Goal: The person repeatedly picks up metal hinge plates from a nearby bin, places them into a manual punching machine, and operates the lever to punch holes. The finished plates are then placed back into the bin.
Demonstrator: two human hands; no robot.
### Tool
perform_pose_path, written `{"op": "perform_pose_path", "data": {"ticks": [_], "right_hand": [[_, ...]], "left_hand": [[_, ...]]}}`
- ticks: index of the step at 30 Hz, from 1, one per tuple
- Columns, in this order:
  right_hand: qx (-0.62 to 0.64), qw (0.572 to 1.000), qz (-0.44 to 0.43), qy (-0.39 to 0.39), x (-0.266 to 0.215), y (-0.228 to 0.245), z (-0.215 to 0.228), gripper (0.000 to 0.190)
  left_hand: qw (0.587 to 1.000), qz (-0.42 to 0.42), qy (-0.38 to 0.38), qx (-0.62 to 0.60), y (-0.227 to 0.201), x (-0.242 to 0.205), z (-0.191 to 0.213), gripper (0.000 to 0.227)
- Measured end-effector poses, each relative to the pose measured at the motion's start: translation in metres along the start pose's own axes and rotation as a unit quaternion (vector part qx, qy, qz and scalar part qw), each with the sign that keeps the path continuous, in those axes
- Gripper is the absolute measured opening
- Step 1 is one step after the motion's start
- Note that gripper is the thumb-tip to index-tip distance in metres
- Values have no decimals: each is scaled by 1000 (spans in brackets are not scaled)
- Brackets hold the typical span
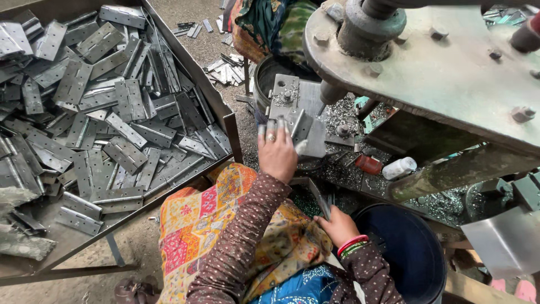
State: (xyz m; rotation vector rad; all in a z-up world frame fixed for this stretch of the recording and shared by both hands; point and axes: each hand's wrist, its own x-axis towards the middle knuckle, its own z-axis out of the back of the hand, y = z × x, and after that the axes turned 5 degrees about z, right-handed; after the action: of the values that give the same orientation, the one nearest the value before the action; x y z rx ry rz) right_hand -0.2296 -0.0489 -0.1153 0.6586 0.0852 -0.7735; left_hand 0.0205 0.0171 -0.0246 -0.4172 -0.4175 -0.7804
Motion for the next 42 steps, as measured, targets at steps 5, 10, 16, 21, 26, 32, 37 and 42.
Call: {"op": "perform_pose_path", "data": {"ticks": [5,10,16,21,26,32,37,42], "right_hand": [[14,1000,-6,6,10,-10,0,48],[11,1000,-17,-10,-2,-20,-22,47],[-14,998,-49,31,5,-9,-13,49],[-31,998,-31,48,13,3,17,54],[-26,999,-15,19,9,1,14,54],[-40,999,-26,-12,12,-40,-36,52],[26,998,-29,-53,10,-51,-90,52],[-73,996,-42,31,18,-52,-41,50]], "left_hand": [[995,-81,57,-29,-23,-9,6,47],[995,-79,29,-55,-27,4,-1,39],[987,-102,72,-104,-14,-11,33,37],[991,-81,57,-95,-36,-28,50,45],[997,-54,8,-62,-40,-19,18,35],[994,-42,66,-70,-34,-2,-14,29],[997,-43,-17,-55,-33,0,-10,34],[994,-49,69,-65,-27,3,-16,29]]}}
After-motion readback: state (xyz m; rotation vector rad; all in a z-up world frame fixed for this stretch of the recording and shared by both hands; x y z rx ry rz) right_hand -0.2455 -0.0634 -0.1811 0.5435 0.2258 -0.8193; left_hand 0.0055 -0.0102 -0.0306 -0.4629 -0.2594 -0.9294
